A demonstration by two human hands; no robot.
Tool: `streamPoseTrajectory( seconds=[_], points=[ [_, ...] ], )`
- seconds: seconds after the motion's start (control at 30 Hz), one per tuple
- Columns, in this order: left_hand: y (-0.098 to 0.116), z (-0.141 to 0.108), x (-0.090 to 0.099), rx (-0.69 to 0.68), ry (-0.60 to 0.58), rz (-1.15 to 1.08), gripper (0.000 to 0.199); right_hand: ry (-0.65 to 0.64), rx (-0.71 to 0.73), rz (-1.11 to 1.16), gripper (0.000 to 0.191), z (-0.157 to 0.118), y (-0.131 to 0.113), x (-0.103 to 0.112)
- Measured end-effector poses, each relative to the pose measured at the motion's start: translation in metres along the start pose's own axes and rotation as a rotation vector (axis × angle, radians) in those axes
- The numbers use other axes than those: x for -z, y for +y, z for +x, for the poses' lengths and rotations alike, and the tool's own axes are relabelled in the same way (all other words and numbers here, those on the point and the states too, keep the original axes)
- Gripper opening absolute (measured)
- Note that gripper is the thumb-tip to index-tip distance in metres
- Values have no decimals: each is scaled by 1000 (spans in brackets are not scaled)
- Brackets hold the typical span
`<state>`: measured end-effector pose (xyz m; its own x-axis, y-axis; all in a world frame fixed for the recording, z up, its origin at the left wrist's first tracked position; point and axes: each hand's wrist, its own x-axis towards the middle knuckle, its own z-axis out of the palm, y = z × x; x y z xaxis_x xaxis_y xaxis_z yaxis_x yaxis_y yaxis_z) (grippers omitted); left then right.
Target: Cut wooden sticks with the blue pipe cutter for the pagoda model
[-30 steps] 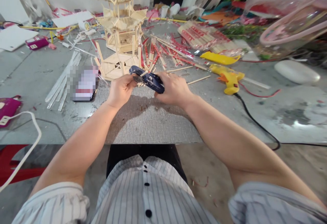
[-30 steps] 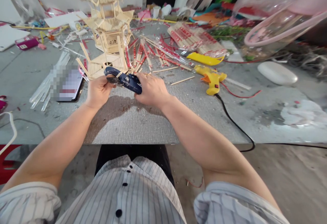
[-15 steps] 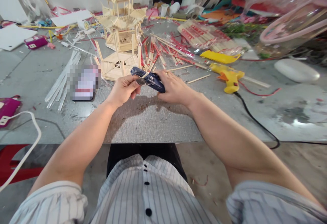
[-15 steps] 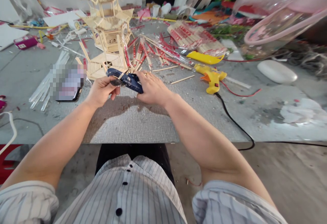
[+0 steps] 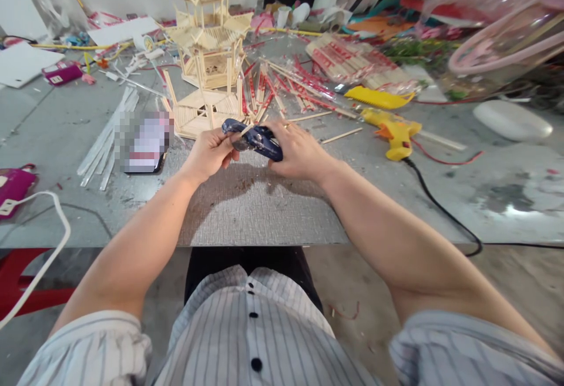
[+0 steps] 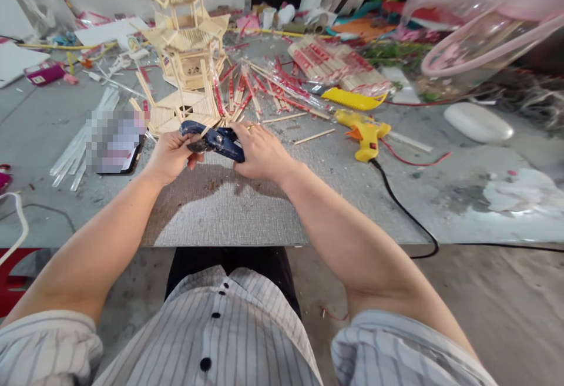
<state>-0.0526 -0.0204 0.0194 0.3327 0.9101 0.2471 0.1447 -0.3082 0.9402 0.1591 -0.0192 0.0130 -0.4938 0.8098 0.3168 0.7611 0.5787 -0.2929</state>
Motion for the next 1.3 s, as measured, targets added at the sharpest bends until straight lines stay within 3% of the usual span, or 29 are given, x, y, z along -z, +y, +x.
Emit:
streamPoseTrajectory(
  seconds=[0.4,1.0,1.3],
  points=[
    [8,-4,-3,-70,-9,37,40,17,-57,-62,62,-2,-10,5],
    [8,-4,-3,-108,-38,46,48,-20,-120,-139,61,-2,-13,9],
    [11,-4,-3,-155,16,61,50,-22,-169,-178,42,-2,-18,12]
  ],
)
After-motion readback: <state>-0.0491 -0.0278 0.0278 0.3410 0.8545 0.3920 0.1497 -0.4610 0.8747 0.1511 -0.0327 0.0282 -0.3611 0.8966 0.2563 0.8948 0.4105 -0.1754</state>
